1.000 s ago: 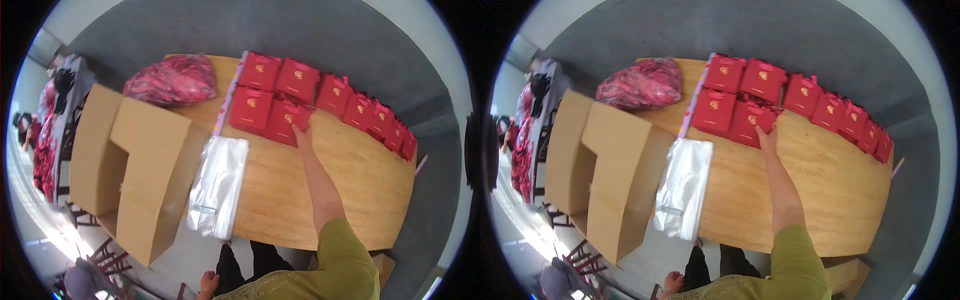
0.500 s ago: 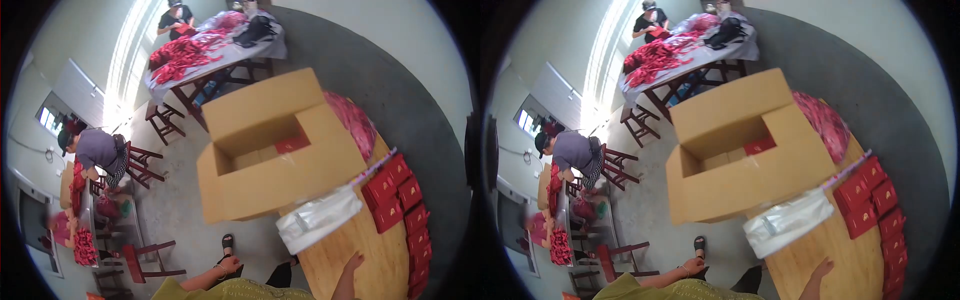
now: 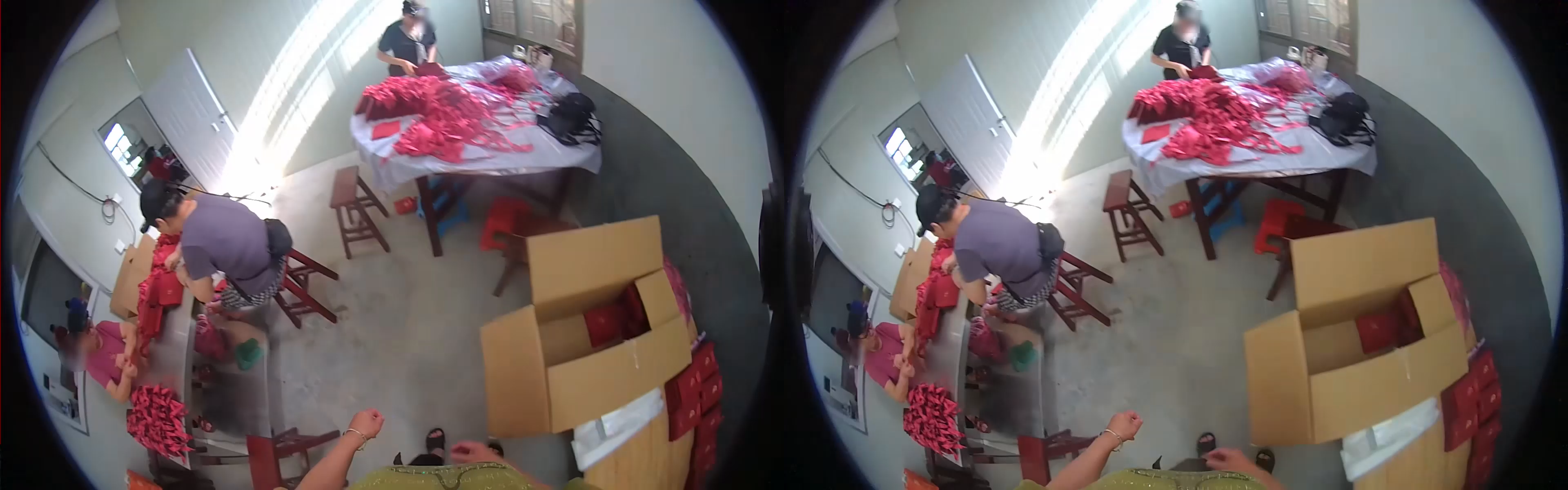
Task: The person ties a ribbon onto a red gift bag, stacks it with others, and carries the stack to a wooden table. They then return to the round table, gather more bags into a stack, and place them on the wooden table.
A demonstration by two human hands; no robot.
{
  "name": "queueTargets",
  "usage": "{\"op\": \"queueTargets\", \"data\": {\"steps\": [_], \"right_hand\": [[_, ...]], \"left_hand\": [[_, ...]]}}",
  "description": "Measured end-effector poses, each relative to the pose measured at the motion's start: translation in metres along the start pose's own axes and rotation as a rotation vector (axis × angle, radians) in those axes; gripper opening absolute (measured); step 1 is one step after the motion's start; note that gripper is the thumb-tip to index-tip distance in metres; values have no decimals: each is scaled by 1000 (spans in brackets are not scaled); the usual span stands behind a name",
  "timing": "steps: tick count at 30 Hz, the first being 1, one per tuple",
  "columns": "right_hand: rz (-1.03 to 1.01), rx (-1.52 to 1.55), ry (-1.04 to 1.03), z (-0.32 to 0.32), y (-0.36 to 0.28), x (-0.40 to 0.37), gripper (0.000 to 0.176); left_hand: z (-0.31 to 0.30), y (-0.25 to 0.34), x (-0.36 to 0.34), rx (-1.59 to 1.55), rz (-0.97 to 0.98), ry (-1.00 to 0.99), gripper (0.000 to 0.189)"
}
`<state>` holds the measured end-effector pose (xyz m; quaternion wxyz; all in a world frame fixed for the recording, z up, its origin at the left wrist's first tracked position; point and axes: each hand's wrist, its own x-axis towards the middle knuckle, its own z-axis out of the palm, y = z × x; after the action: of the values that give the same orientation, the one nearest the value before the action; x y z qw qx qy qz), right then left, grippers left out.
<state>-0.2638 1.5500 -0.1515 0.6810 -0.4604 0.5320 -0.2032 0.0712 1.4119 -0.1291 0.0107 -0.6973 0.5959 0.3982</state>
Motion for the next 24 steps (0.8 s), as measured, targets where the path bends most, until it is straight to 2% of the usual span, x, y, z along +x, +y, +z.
{"op": "queueTargets", "data": {"steps": [2,4,6,9,10,11,13,14,15,16,17,19,21,24], "right_hand": [[-23,-66,184,-18,-36,61,37],[-21,101,367,-36,-64,106,27],[41,303,424,-57,-86,137,24],[120,449,419,-68,-127,173,31],[181,415,413,-70,-141,188,28],[168,427,431,-72,-154,209,28],[176,327,357,-72,-170,257,28],[171,226,312,-71,-175,291,24],[158,246,313,-75,-195,324,24],[96,30,284,-73,-215,350,25],[41,-190,252,-70,-233,373,26],[-7,-40,186,-70,-285,417,31],[-127,-118,124,-73,-316,470,31],[-221,-244,66,-82,-421,507,29]], "left_hand": [[-42,-3,13,-11,-17,6,25],[-57,-6,35,-33,-33,-21,27],[-59,-11,62,32,122,-6,29],[-68,15,92,206,124,-190,36],[-81,25,101,279,149,-274,38],[-89,16,128,296,169,-273,38],[-103,-11,178,200,337,-481,43],[-124,-14,200,218,343,-473,43],[-150,-17,218,266,260,-379,44],[-175,-25,230,311,174,-296,45],[-201,-35,244,327,169,-309,45],[-248,-27,272,408,79,-161,47],[-285,-21,291,253,15,-30,47],[-328,-13,323,70,-43,36,45]]}}
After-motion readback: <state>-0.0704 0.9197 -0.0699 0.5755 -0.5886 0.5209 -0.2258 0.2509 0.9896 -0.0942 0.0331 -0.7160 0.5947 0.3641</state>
